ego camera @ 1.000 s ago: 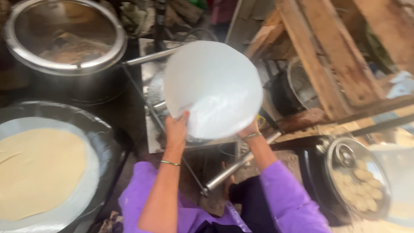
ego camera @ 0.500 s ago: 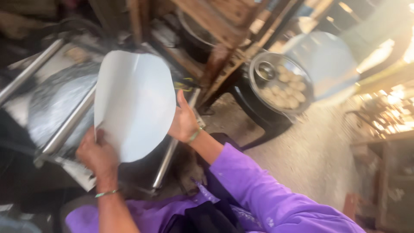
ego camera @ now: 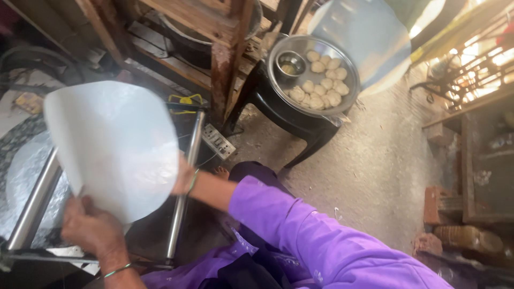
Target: The person sits at a manual lever press, places dough balls from a steel basin onto the press plate, and pulls the lever to flatten each ball into a thin round disc. They peel each flattened disc off with a plastic sheet and stack the finished discs on a plate, repeating the cycle.
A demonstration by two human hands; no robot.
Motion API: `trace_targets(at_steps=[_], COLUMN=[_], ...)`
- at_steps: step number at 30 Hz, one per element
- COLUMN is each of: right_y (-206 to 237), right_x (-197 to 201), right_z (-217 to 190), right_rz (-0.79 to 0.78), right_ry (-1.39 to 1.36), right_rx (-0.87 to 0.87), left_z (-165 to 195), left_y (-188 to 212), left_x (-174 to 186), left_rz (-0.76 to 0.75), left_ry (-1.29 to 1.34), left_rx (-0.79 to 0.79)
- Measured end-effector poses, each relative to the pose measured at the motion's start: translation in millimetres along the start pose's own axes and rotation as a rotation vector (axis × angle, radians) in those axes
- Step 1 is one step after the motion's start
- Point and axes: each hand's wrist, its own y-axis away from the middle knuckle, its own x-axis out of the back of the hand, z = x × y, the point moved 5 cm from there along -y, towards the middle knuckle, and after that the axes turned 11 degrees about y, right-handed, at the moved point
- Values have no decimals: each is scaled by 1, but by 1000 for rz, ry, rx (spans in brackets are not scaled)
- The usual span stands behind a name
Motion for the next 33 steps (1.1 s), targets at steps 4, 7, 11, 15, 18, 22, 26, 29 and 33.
trace_targets(at_steps=[4, 7, 11, 15, 18, 22, 26, 29, 33], right_y=[33, 88, 206, 301, 333, 334, 329, 354, 387], right_x=[-18, 8, 100, 166, 195, 209, 204, 190, 209], right_z=[-111, -213, -325, -399, -433, -444, -445, -453, -452], right_rz=[-178, -31, 1306, 1781, 1632, 1487, 1411, 1593, 1260], right_ry=[-116, 683, 1768, 2397, 2591, 2477, 2585, 2305, 623], right_rx=[186, 529, 573, 102, -82, -124, 5, 585, 999], left_z=[-20, -46, -78, -114, -124, -126, -125, -123, -113], left_y=[4, 6, 7, 18, 30, 29, 25, 24, 19], left_x=[1, -5, -14, -26, -32, -36, -36, -32, -26], left_rz=[51, 102, 201, 300, 358, 293, 330, 360, 354], left_ry=[89, 337, 704, 705, 1006, 1056, 1026, 1068, 1267], left_rx=[44, 213, 267, 569, 677, 758, 849, 910, 860])
